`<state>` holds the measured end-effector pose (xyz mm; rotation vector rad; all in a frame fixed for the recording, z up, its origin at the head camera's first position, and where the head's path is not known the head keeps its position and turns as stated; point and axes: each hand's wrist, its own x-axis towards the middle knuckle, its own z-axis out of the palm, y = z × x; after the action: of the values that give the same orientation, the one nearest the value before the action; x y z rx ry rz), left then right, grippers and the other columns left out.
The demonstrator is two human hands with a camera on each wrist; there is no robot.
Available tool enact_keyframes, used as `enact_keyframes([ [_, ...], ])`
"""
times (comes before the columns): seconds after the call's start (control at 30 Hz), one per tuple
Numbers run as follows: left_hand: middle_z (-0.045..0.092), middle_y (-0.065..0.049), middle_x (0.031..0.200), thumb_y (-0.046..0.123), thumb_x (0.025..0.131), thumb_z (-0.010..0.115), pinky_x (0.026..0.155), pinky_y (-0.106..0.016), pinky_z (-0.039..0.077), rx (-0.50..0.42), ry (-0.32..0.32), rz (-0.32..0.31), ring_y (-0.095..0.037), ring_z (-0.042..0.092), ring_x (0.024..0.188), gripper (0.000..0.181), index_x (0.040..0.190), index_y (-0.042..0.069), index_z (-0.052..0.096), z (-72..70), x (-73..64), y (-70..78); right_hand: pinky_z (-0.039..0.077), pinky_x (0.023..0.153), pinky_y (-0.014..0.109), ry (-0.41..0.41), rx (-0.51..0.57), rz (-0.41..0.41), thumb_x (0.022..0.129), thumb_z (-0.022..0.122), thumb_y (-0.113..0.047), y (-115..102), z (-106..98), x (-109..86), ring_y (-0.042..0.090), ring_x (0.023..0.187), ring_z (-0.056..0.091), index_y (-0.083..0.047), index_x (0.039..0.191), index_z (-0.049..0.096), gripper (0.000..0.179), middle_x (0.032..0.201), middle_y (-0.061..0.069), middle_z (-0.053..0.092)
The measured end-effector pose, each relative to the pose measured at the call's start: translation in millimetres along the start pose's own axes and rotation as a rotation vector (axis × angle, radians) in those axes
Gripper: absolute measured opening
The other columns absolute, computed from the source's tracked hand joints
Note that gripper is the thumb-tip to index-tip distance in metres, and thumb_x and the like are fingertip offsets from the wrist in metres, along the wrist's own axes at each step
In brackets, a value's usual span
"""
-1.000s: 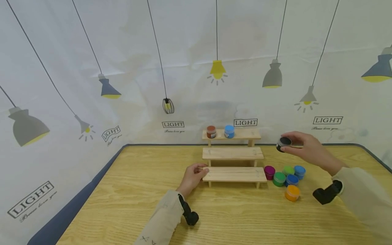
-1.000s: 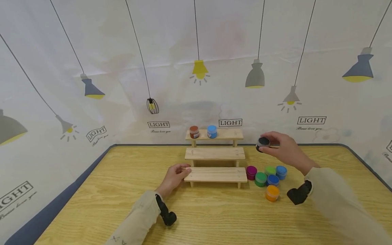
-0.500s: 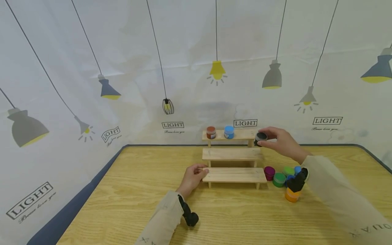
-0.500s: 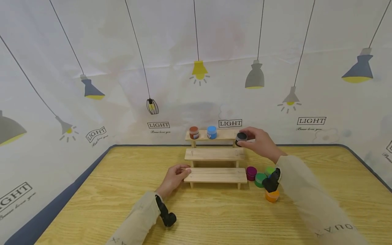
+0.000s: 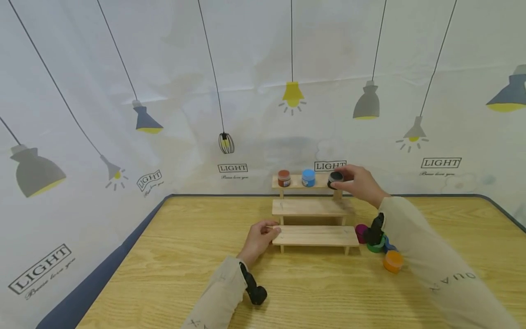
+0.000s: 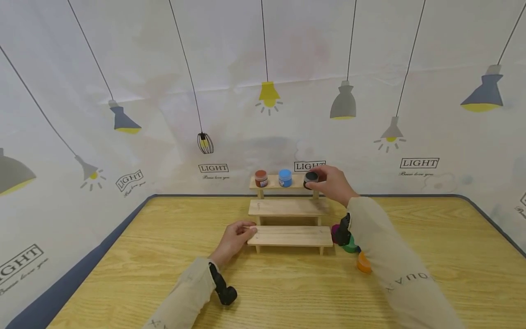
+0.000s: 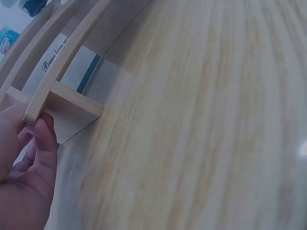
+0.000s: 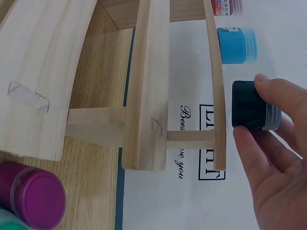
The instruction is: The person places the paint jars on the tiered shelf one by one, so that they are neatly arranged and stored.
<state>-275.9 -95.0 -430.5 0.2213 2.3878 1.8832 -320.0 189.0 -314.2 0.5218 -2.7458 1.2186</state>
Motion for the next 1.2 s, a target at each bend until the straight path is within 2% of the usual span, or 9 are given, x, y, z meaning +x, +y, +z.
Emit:
enact_keyframes([
  [0.27,0.056,-0.005,0.075,0.020,0.086,0.059,0.054,-0.028,0.044,0.002,-0.001,0.009,-0.013,0.048,0.059,0.027,0.106,0.002,0.061,1.8,0.2,-3.6,0.043,0.081,0.044,0.014,0.015,0.057,0.084,0.061,-0.015,-1,6,7.3,0.033,0.097,0.052,0.005,0.124,0.044,0.048,0.108,0.024,0.053],
  [0.8,0.056,-0.004,0.077,0.019,0.087,0.058,0.054,-0.027,0.044,0.006,0.004,0.001,-0.012,0.048,0.060,0.026,0.107,0.003,0.060,2.0,-0.8,-2.0,0.043,0.081,0.043,0.039,0.074,0.058,0.085,0.061,-0.015,4,10,11.9,0.033,0.098,0.052,0.005,0.123,0.045,0.046,0.108,0.024,0.053],
  [1.2,0.057,-0.004,0.076,0.019,0.087,0.058,0.054,-0.026,0.043,0.011,0.009,0.010,-0.012,0.048,0.059,0.026,0.107,0.002,0.060,0.6,-0.7,-0.4,0.044,0.081,0.044,0.048,0.069,0.074,0.084,0.061,-0.016,5,11,13.0,0.032,0.099,0.053,0.002,0.121,0.046,0.044,0.109,0.023,0.055],
])
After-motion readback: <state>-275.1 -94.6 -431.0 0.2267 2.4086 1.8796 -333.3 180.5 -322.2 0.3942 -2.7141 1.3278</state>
